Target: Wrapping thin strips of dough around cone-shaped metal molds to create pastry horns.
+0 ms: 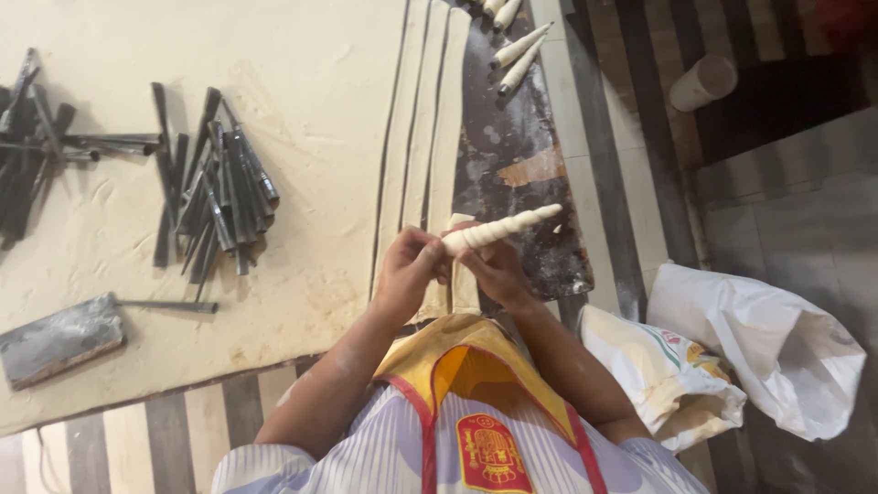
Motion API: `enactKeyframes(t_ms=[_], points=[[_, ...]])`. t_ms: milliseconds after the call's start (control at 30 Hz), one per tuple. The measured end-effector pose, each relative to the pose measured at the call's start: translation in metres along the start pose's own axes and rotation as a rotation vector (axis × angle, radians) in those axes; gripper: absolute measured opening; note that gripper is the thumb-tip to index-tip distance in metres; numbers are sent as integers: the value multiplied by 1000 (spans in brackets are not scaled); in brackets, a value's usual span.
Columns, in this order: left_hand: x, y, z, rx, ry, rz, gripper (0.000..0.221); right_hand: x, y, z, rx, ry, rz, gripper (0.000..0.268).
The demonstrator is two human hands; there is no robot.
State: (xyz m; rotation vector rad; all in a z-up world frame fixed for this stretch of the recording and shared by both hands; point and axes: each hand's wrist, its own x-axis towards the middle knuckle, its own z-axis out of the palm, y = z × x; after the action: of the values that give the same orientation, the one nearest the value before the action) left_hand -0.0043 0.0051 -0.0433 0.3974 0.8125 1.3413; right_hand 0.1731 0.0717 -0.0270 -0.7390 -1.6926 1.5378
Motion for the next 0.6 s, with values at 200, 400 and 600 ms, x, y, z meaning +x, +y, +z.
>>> enactKeyframes(t_ms=[200, 400, 600], points=[[2, -4, -3, -32, -6, 22, 15, -3, -9, 4, -59, 35, -44, 39], [-3, 2, 1, 299, -53, 316, 19, -4, 7, 11, 247, 45, 100, 41], [-11, 1, -8, 192, -14, 87, 17, -9, 20, 6, 223, -21, 59, 38]])
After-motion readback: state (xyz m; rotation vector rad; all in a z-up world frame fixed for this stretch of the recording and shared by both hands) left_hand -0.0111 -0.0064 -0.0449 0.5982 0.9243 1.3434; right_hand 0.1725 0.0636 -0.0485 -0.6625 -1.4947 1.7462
